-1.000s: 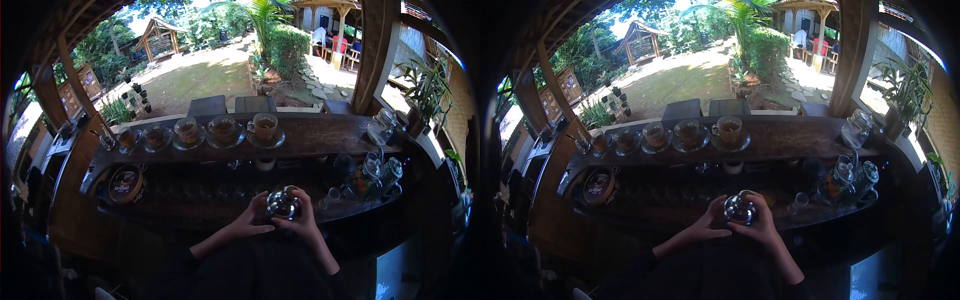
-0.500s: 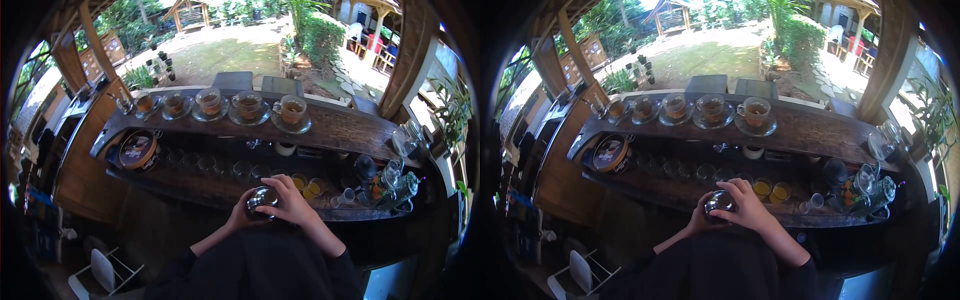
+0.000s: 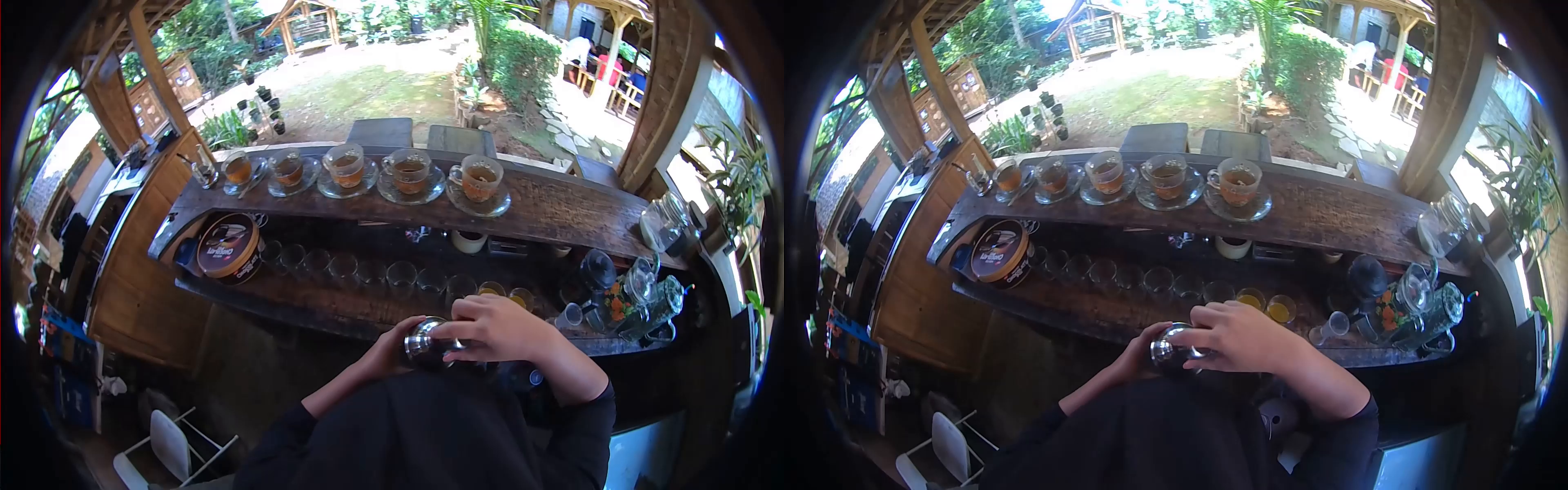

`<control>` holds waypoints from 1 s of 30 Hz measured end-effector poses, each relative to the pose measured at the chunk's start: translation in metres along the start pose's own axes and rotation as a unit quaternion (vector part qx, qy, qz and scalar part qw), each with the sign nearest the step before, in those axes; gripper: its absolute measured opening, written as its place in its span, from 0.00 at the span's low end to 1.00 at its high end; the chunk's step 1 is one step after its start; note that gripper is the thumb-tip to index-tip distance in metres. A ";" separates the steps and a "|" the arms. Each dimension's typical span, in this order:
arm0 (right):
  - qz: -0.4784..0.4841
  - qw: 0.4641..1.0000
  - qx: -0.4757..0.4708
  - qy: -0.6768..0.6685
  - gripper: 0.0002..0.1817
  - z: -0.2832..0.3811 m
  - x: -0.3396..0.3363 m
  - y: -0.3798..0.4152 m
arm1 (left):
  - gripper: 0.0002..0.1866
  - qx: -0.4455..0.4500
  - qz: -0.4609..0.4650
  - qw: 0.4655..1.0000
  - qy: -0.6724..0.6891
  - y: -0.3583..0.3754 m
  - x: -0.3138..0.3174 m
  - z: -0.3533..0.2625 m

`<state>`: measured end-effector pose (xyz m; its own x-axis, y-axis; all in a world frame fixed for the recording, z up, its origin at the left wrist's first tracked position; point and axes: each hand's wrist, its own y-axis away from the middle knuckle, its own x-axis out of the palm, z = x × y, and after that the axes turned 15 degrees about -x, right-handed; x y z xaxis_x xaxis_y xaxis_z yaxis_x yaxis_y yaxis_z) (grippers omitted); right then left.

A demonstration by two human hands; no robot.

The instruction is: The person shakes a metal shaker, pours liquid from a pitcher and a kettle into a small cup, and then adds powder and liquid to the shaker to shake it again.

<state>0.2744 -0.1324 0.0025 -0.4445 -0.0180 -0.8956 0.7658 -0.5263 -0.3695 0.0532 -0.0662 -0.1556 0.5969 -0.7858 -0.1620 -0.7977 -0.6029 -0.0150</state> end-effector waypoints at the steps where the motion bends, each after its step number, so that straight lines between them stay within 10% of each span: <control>1: -0.002 1.000 0.009 0.002 0.20 0.005 -0.004 0.006 | 0.46 0.003 -0.001 0.999 0.038 0.000 0.002 0.000; 3: -0.071 0.988 0.132 -0.047 0.22 0.012 -0.010 0.021 | 0.47 0.030 0.005 0.999 0.046 -0.004 0.005 0.014; 5: -0.122 0.977 0.174 -0.022 0.22 0.021 -0.005 0.044 | 0.50 -0.201 0.071 0.901 0.379 -0.015 0.005 0.035; 6: -0.110 0.945 0.301 -0.066 0.23 0.025 0.000 0.059 | 0.51 0.076 -0.021 0.997 0.015 -0.007 0.005 0.023; 11: -0.068 0.798 0.597 -0.046 0.32 0.017 0.065 0.141 | 0.57 0.062 -0.057 0.995 -0.055 -0.005 0.005 -0.002; 23: -0.157 0.778 0.608 0.019 0.32 0.010 0.118 0.195 | 0.55 0.034 -0.036 0.999 -0.007 -0.025 0.065 -0.015; 30: -0.299 0.878 0.367 -0.074 0.27 0.044 0.114 0.195 | 0.58 0.023 -0.029 0.999 0.032 -0.041 0.107 -0.027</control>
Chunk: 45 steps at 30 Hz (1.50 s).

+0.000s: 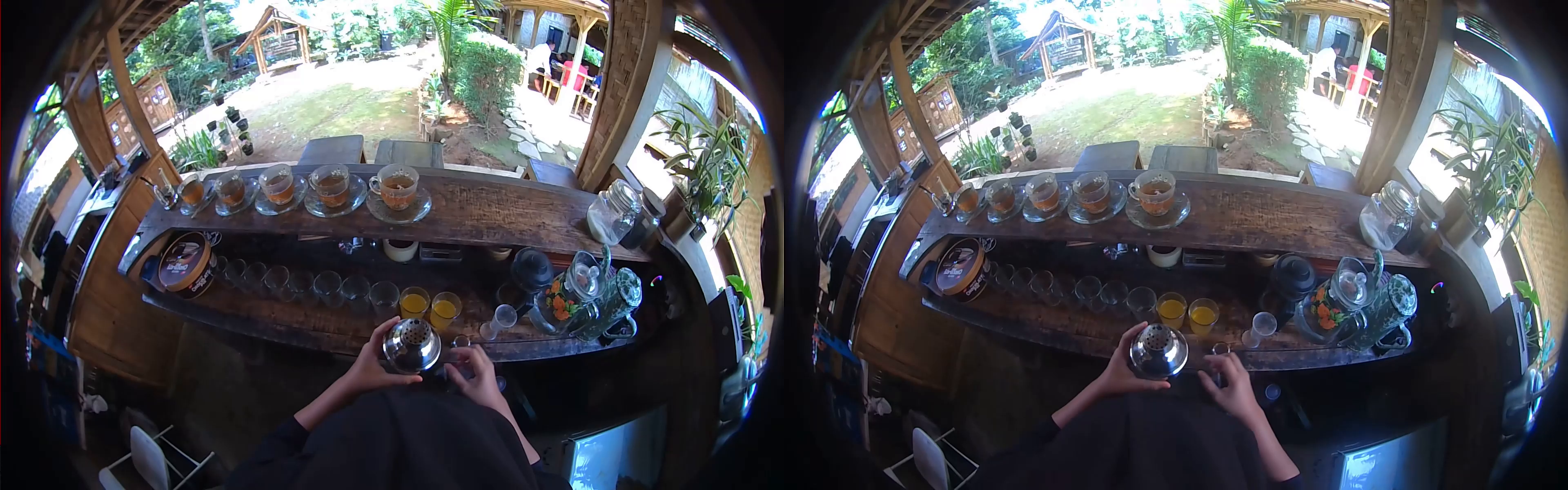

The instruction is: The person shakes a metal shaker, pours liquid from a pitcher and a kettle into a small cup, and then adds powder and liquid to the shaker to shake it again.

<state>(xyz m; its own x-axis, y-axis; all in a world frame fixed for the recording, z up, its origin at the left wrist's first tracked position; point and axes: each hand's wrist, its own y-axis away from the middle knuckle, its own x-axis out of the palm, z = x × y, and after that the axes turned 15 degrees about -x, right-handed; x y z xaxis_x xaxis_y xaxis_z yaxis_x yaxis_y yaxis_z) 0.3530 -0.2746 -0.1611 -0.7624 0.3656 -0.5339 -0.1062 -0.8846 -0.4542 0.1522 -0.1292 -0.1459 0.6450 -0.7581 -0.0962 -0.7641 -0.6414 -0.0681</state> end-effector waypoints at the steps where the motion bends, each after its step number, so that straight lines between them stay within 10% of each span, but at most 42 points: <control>1: 0.003 1.000 -0.001 0.001 0.27 0.004 0.001 -0.001 | 0.59 -0.024 -0.011 0.998 0.052 -0.002 0.009 -0.002; 8: 0.044 0.974 0.020 -0.223 0.49 0.001 0.003 0.001 | 0.51 -0.086 -0.033 0.962 0.255 -0.017 0.054 0.002; 17: -0.043 0.970 0.109 -0.215 0.45 0.019 0.006 -0.001 | 0.43 -0.146 0.036 0.950 0.273 -0.020 0.031 0.027; 22: -0.116 0.963 0.127 -0.209 0.47 0.023 0.009 0.003 | 0.23 -0.254 0.098 0.883 0.382 -0.025 0.004 0.017; 45: -0.214 0.962 0.170 0.030 0.33 0.114 0.018 -0.070 | 0.19 -0.356 0.321 0.796 0.369 -0.044 -0.051 0.060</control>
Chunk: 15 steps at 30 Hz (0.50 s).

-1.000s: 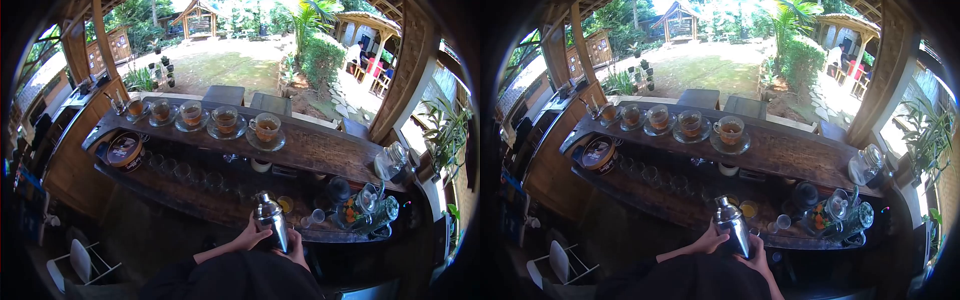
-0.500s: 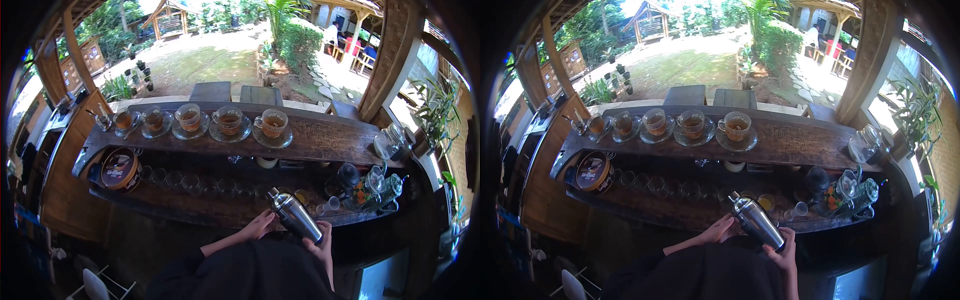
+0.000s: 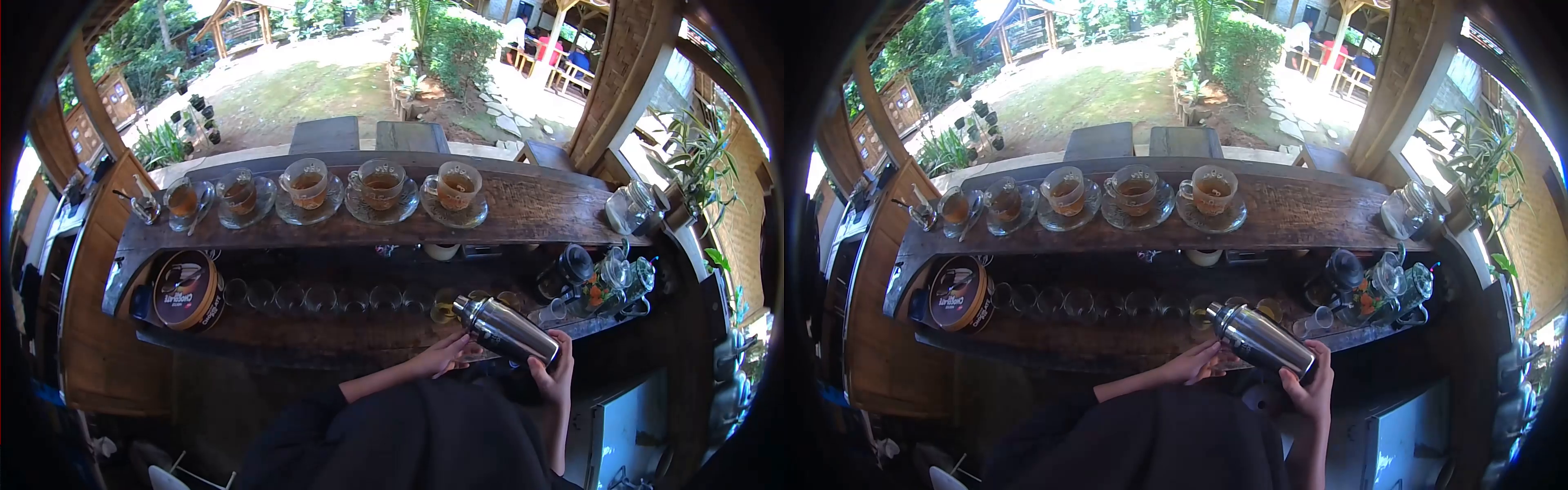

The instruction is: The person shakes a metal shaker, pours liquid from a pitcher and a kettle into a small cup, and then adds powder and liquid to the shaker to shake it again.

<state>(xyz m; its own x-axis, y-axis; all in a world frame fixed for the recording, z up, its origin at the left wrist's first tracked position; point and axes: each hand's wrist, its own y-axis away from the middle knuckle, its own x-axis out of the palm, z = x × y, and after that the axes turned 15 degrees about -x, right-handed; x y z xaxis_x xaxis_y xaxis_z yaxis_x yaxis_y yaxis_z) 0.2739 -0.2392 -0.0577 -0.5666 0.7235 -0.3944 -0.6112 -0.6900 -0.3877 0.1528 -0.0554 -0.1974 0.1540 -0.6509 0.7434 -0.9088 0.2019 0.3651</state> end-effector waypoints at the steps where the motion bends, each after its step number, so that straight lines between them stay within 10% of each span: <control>1: -0.004 1.000 0.001 0.004 0.33 0.003 0.002 -0.001 | 0.20 -0.012 0.021 1.000 0.004 -0.001 -0.002 0.000; 15: -0.029 0.995 -0.043 0.082 0.31 0.024 0.017 -0.023 | 0.28 -0.043 0.085 0.995 0.014 0.017 0.006 -0.018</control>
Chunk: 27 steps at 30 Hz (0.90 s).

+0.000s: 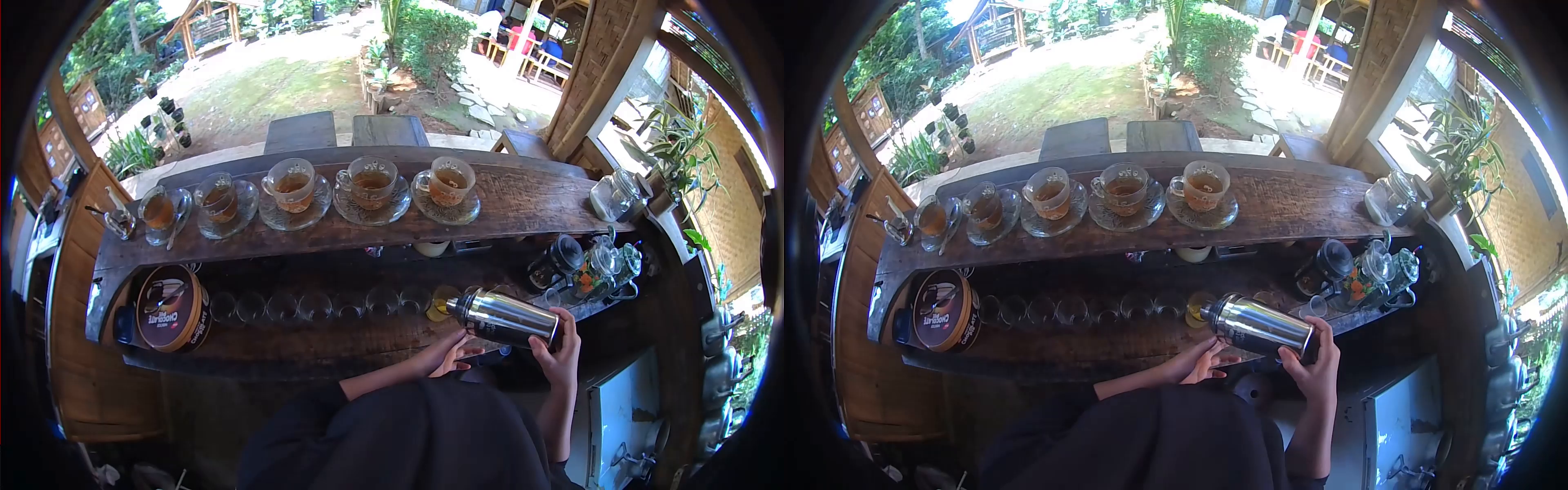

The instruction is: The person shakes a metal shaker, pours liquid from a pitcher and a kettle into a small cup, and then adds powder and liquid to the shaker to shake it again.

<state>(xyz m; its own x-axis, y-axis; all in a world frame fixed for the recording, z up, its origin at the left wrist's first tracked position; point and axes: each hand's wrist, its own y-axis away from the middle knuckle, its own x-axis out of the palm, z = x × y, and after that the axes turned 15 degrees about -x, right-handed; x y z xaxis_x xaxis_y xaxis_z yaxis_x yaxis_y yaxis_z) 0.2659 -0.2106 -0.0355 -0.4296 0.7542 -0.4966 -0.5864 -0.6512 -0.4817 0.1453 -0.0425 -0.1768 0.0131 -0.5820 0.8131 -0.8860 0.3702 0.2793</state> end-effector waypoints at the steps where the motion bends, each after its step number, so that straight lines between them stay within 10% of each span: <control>1: 0.002 1.000 -0.017 0.005 0.31 -0.001 0.000 -0.002 | 0.29 -0.006 0.011 1.000 -0.003 0.000 -0.001 -0.001; 27: 0.091 0.978 -0.127 0.141 0.37 0.033 0.028 -0.074 | 0.37 0.034 0.082 0.991 0.098 0.004 -0.004 -0.018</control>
<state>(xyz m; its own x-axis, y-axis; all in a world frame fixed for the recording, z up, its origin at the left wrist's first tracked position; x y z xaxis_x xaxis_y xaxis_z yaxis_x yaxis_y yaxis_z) 0.2746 -0.1386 0.0106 -0.2841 0.5945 -0.7522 -0.3141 -0.7990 -0.5128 0.1501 -0.0257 -0.1702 -0.0493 -0.3644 0.9299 -0.9130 0.3939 0.1059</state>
